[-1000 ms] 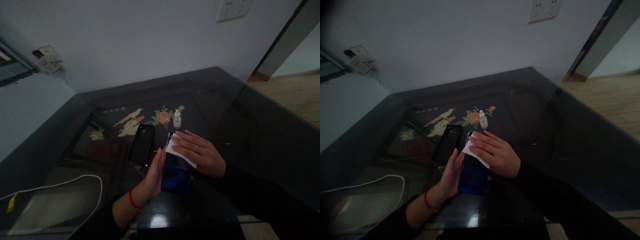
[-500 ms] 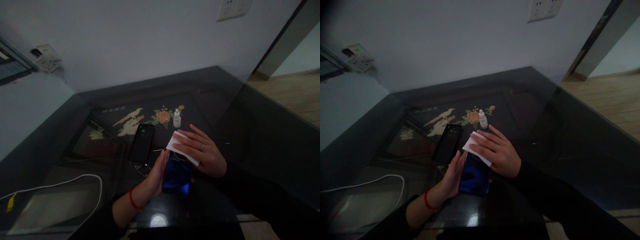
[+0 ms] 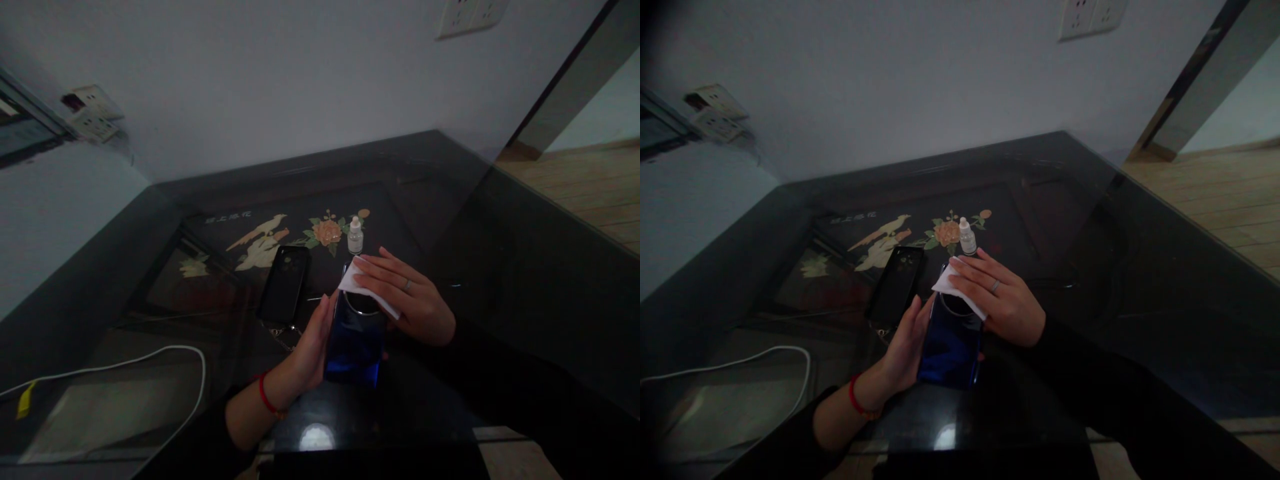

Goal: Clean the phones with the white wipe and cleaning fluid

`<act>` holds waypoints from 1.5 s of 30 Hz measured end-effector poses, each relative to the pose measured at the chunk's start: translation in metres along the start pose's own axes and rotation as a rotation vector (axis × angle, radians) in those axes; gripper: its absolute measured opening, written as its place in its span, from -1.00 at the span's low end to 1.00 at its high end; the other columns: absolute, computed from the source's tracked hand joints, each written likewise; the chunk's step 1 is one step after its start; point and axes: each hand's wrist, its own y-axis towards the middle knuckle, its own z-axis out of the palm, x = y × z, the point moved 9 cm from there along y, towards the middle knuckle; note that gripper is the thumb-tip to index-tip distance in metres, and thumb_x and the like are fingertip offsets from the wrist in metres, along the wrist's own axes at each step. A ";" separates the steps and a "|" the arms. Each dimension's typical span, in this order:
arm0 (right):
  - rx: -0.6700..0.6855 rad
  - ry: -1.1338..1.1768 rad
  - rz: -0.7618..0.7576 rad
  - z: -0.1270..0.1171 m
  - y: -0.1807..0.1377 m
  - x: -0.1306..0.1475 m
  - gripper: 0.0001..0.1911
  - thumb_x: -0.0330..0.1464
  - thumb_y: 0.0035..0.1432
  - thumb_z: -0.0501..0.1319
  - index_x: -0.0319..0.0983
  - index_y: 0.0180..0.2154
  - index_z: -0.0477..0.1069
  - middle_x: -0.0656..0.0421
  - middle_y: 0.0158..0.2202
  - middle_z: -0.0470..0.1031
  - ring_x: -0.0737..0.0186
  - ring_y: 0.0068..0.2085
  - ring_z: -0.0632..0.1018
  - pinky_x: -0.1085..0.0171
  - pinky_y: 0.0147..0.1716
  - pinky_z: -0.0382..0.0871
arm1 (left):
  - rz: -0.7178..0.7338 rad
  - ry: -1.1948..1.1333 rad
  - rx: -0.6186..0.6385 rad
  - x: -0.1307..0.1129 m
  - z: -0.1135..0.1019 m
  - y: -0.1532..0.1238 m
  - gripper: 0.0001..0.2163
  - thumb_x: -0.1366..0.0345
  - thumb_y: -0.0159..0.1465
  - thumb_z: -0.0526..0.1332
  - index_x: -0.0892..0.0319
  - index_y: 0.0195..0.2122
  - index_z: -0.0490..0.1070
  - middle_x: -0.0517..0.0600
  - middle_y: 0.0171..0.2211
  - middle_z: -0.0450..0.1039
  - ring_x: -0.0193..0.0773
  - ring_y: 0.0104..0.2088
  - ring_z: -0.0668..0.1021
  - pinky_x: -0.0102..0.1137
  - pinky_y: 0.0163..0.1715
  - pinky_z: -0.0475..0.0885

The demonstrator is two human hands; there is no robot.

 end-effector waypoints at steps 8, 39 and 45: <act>0.020 -0.012 -0.015 0.002 0.001 0.003 -0.58 -0.53 0.29 0.04 -0.34 0.17 0.27 -0.12 0.11 0.44 0.07 0.21 0.38 -0.07 0.18 0.32 | 0.014 -0.004 -0.009 -0.002 0.004 0.000 -0.45 -0.04 0.30 0.07 0.06 0.27 0.18 0.10 0.13 0.37 0.01 0.11 0.41 -0.07 0.09 0.30; 0.056 0.034 -0.052 0.005 -0.002 0.000 -0.53 -0.54 0.30 0.03 -0.40 0.23 0.17 -0.15 0.13 0.41 0.06 0.26 0.31 -0.02 0.15 0.36 | -0.036 -0.051 -0.004 0.001 -0.001 0.000 -0.47 -0.02 0.34 0.02 0.02 0.30 0.12 0.09 0.10 0.40 -0.03 0.08 0.45 -0.06 0.08 0.30; 0.178 -0.038 -0.193 0.019 -0.001 0.026 -0.60 -0.49 0.34 -0.03 -0.39 0.16 0.27 -0.05 0.16 0.40 0.09 0.28 0.27 -0.05 0.22 0.25 | -0.067 -0.158 -0.101 0.009 -0.013 0.004 -0.48 -0.06 0.31 0.04 0.16 0.15 0.34 0.06 -0.23 0.54 -0.12 -0.17 0.56 -0.19 -0.06 0.39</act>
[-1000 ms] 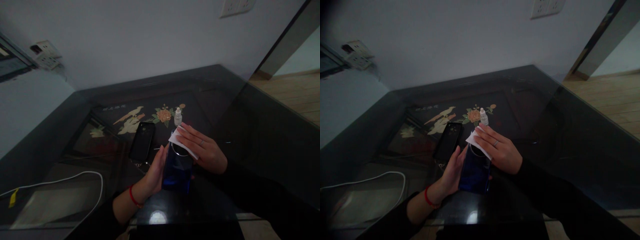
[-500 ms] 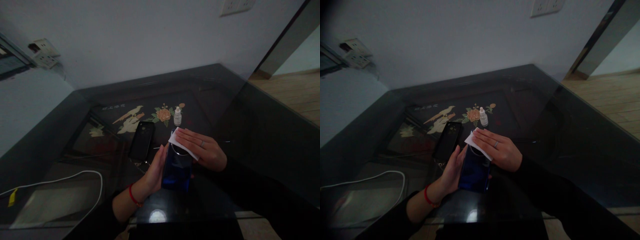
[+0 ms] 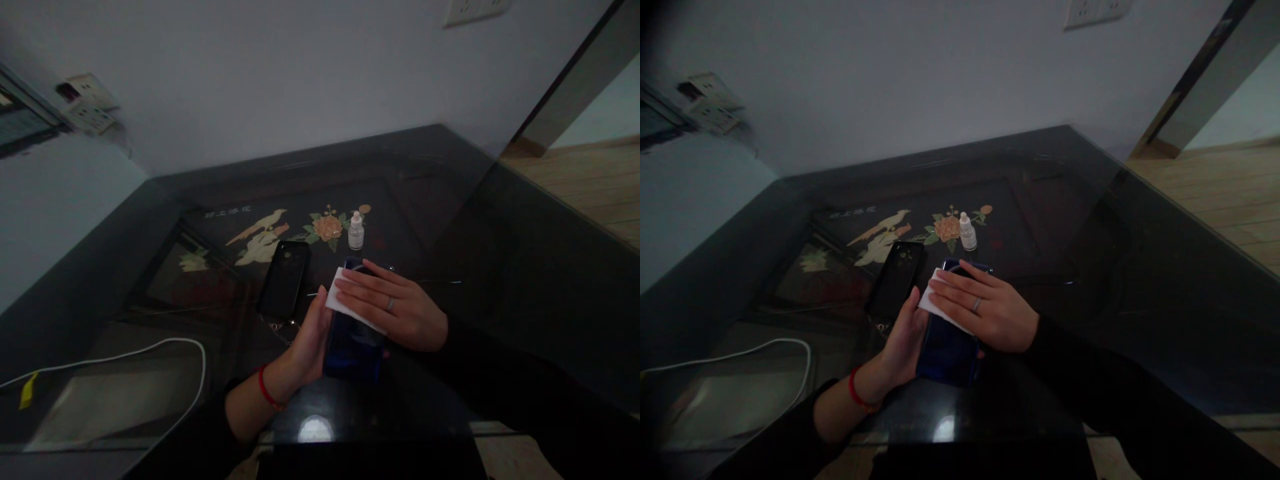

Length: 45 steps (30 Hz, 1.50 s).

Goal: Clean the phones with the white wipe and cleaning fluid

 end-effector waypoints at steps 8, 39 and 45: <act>0.052 -0.016 -0.154 0.013 0.004 0.034 -0.64 -0.52 0.32 -0.02 -0.42 0.08 0.36 0.02 0.10 0.46 0.12 0.16 0.44 0.03 0.17 0.34 | -0.009 -0.020 -0.122 -0.011 -0.012 -0.001 -0.53 -0.03 0.35 -0.04 0.16 0.09 0.39 -0.05 -0.47 0.43 -0.39 -0.56 0.42 -0.49 -0.48 0.31; 0.080 -0.026 -0.107 0.019 0.004 0.043 -0.67 -0.40 0.36 0.02 -0.19 0.07 0.41 0.17 0.09 0.49 0.22 0.07 0.46 0.21 -0.06 0.38 | 0.028 -0.064 -0.020 -0.024 0.004 0.002 -0.42 -0.09 0.36 -0.22 0.09 0.26 0.17 0.09 -0.02 0.49 -0.08 -0.05 0.55 -0.18 0.03 0.33; 0.023 0.067 -0.130 0.006 0.000 0.045 -0.70 -0.43 0.34 0.07 -0.25 0.06 0.41 0.15 0.07 0.51 0.18 0.12 0.45 0.22 -0.03 0.46 | 0.083 -0.029 0.045 -0.036 0.008 0.003 -0.38 -0.13 0.34 -0.23 0.09 0.29 0.14 0.12 0.02 0.47 -0.02 0.01 0.52 -0.12 0.06 0.28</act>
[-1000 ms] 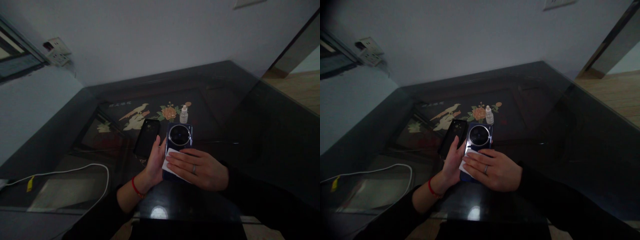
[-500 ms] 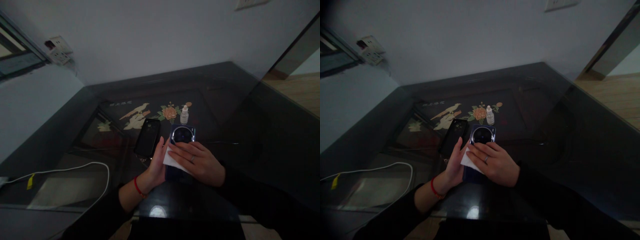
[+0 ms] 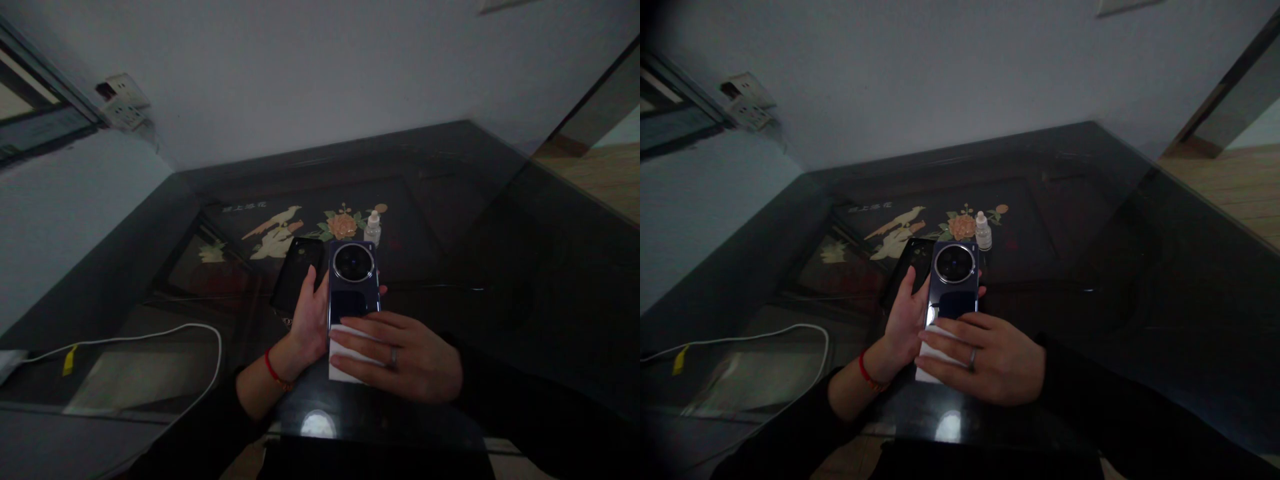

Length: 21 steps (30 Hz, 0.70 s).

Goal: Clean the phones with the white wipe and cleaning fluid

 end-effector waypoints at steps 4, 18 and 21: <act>-0.072 0.001 0.124 -0.011 -0.005 -0.020 -0.67 -0.50 0.35 0.01 -0.36 0.08 0.36 0.04 0.12 0.46 0.07 0.28 0.26 0.14 0.07 0.45 | -0.028 -0.009 -0.069 0.006 -0.009 -0.002 -0.42 -0.11 0.34 -0.15 0.05 0.27 0.17 0.10 0.01 0.47 -0.11 -0.12 0.56 -0.21 -0.07 0.37; -0.040 -0.008 0.084 -0.002 -0.001 -0.019 -0.69 -0.51 0.36 -0.03 -0.38 -0.02 0.44 0.04 0.04 0.52 0.15 0.11 0.49 0.17 0.00 0.51 | -0.027 -0.002 -0.100 0.012 -0.011 -0.003 -0.49 -0.04 0.37 -0.17 0.08 0.19 0.27 0.06 -0.10 0.49 -0.30 -0.40 0.51 -0.35 -0.28 0.42; -0.046 -0.013 0.047 -0.003 0.003 -0.013 -0.70 -0.51 0.34 0.00 -0.38 -0.02 0.45 0.04 0.02 0.54 0.12 0.07 0.53 0.15 0.01 0.51 | -0.040 0.022 -0.060 0.013 -0.007 -0.003 -0.49 -0.04 0.37 -0.16 0.07 0.21 0.25 0.06 -0.08 0.49 -0.25 -0.32 0.54 -0.32 -0.21 0.41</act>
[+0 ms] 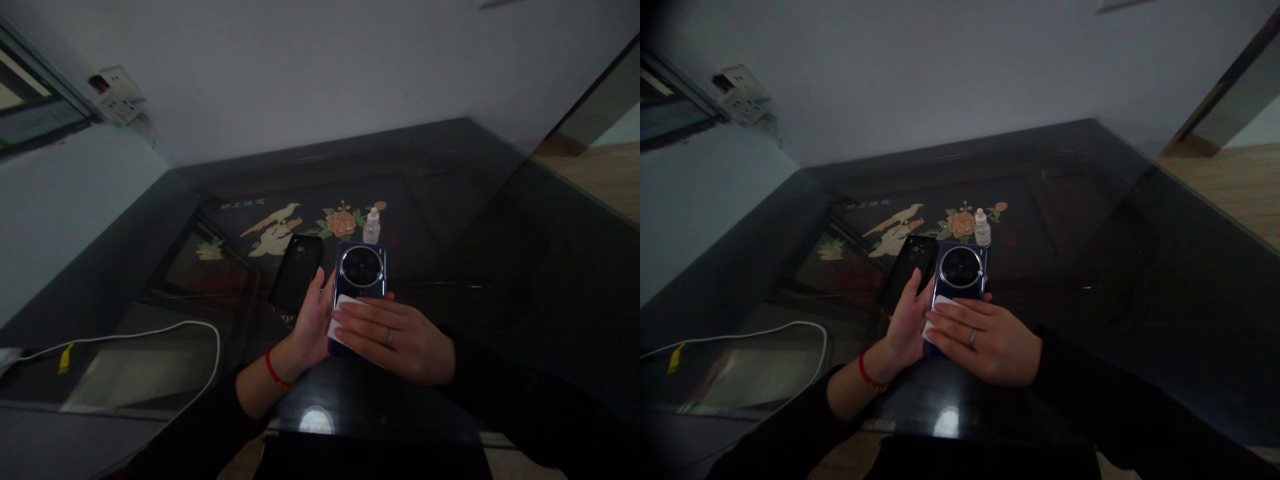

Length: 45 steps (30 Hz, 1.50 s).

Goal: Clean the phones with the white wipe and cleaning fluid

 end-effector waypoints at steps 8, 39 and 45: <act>0.004 -0.032 0.043 0.000 0.002 -0.004 -0.72 -0.54 0.31 0.03 -0.44 -0.07 0.46 -0.05 0.00 0.54 0.06 0.09 0.51 0.13 0.02 0.51 | 0.002 -0.021 -0.050 -0.004 -0.002 -0.001 -0.47 -0.03 0.37 -0.17 0.09 0.24 0.22 0.07 -0.10 0.50 -0.19 -0.23 0.54 -0.27 -0.10 0.39; 0.006 -0.013 -0.022 0.000 -0.004 -0.001 -0.72 -0.54 0.31 0.05 -0.42 -0.03 0.44 -0.04 0.02 0.52 0.08 0.17 0.42 0.11 0.09 0.45 | 0.080 0.027 0.037 -0.022 0.002 0.002 -0.43 -0.08 0.36 -0.17 0.10 0.28 0.14 0.11 0.08 0.43 -0.03 0.04 0.49 -0.16 0.07 0.29; 0.031 0.006 -0.053 -0.004 -0.009 -0.011 -0.72 -0.53 0.33 0.01 -0.41 -0.03 0.43 -0.03 0.02 0.53 0.11 0.15 0.44 0.10 0.10 0.44 | 0.113 0.023 0.049 -0.029 0.005 0.001 -0.44 -0.06 0.36 -0.17 0.10 0.28 0.15 0.10 0.08 0.43 -0.04 0.04 0.49 -0.15 0.06 0.30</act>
